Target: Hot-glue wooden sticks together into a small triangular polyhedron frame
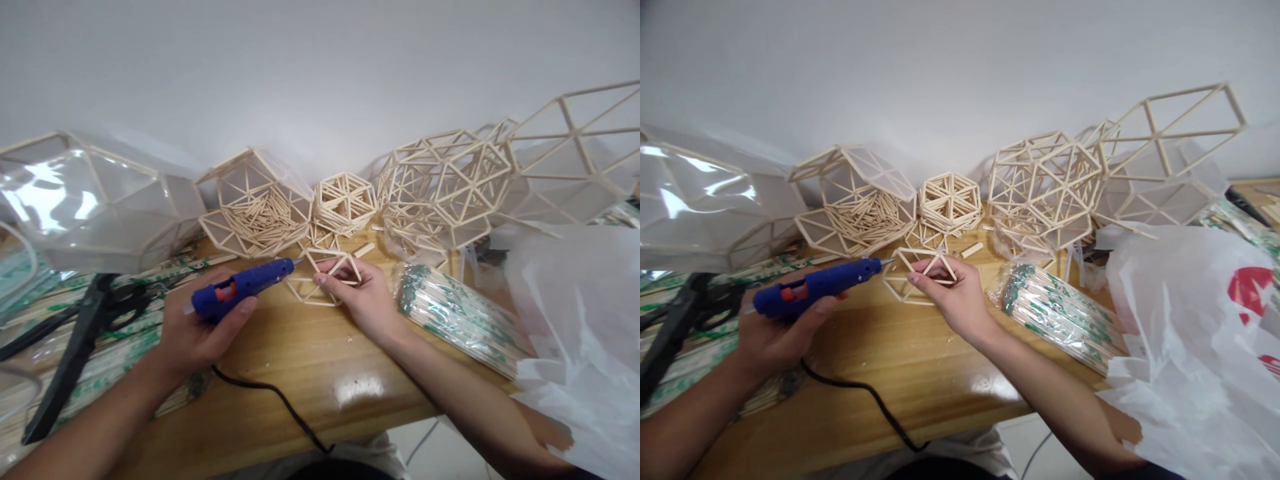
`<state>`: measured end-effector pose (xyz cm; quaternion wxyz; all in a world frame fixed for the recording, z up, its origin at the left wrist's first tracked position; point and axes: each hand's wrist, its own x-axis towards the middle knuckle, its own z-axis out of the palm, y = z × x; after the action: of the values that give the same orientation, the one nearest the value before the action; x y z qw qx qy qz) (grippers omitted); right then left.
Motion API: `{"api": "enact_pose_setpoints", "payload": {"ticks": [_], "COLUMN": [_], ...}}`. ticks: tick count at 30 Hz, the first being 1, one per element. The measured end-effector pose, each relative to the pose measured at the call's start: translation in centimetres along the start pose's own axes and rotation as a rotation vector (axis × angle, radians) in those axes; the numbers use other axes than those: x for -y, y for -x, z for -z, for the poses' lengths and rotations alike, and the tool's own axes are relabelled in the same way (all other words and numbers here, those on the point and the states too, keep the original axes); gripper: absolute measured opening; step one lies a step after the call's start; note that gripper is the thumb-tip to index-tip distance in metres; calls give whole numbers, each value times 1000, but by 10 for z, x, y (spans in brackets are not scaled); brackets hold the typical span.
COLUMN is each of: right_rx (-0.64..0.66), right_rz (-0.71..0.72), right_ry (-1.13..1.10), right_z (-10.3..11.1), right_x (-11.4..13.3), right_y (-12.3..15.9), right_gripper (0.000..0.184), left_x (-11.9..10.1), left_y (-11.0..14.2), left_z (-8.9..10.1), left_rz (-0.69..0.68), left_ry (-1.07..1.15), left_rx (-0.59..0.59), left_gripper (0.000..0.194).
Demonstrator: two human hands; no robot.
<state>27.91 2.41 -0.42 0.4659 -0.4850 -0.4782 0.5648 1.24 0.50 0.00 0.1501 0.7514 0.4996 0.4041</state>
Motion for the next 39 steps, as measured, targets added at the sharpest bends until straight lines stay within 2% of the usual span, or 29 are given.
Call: {"api": "enact_pose_setpoints", "payload": {"ticks": [2, 6, 10, 12, 20, 30, 35, 39], "right_rx": [4, -22, -38, -34, -33, -39, -39, -35], "right_rz": [32, 76, 81, 75, 42, 165, 209, 235], "right_ry": [28, 79, 122, 119, 98, 146, 181, 207], "right_z": [-1, -4, -7, -8, -9, -9, -8, -6], "right_x": [1, 2, 0, -2, -4, -7, -6, -6], "right_y": [2, 5, 7, 7, 6, 10, 10, 10], "right_gripper": [25, 25, 23, 21, 20, 13, 10, 10], "left_x": [-6, -14, -10, -9, -10, -11, -11, -8], "left_y": [-3, -1, 6, 7, 5, 4, 4, 10], "left_z": [1, 3, 6, 8, 7, 9, 9, 9], "left_rz": [-137, -344, -404, -429, -433, -432, -426, -369], "left_ry": [-39, -190, -314, -353, -329, -305, -309, -299], "left_rx": [-1, -18, 56, 52, 65, 102, 85, 107], "left_gripper": [3, 14, 23, 24, 22, 23, 25, 29]}}
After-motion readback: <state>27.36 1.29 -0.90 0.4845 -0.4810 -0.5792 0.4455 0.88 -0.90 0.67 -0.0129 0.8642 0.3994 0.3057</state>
